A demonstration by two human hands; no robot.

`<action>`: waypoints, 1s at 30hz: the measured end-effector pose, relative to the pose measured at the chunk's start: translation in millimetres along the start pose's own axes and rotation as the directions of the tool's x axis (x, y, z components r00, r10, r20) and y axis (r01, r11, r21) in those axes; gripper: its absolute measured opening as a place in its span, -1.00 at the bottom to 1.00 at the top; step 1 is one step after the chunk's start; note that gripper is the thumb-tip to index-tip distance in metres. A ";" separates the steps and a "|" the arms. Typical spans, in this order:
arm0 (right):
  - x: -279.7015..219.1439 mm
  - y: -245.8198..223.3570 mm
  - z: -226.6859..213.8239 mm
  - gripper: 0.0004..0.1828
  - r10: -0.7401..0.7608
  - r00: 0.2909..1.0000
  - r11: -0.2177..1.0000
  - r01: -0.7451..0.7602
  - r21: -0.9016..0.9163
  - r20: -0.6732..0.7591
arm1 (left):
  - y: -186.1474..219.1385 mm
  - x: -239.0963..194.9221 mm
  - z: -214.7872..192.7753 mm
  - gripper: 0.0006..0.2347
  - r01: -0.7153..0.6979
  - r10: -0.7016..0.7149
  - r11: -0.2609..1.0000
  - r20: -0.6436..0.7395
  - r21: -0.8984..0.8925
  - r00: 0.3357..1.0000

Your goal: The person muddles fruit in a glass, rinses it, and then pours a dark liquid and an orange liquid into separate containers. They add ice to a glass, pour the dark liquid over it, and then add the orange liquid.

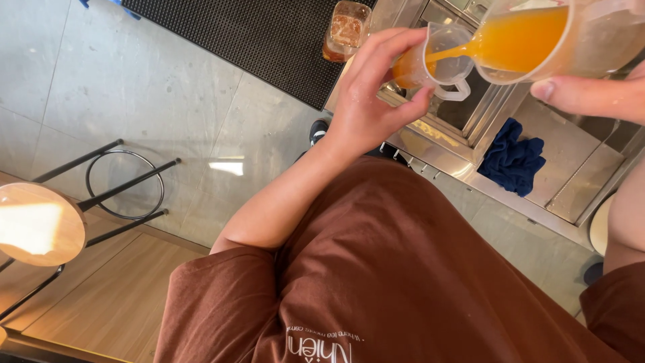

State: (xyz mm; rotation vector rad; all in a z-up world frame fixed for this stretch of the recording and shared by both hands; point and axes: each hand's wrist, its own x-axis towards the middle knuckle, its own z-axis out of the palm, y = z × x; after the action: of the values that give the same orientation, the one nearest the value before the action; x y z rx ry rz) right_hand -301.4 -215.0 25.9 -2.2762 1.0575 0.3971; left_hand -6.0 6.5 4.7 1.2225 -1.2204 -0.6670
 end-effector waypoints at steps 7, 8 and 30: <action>2.9 79.4 38.3 -0.48 -0.012 0.967 0.993 -0.018 0.114 0.255 | -1.3 -3.8 3.4 -0.54 0.016 -0.016 1.000 0.007 -0.024 1.000; 6.4 98.8 47.4 -0.48 -0.012 0.967 0.993 -0.017 0.113 0.256 | -0.6 -4.9 3.3 -0.54 0.017 -0.017 1.000 0.005 -0.024 1.000; 33.1 106.8 50.2 -0.22 0.162 0.907 0.981 -0.189 0.032 0.390 | -3.2 -7.0 4.3 -0.54 0.051 -0.052 0.997 -0.009 -0.058 0.999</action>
State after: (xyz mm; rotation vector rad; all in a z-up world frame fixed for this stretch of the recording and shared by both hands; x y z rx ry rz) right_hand -363.4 -257.6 -70.9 -1.9375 1.0501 0.8333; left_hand -11.3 10.5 -1.1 1.2115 -1.1564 -0.7283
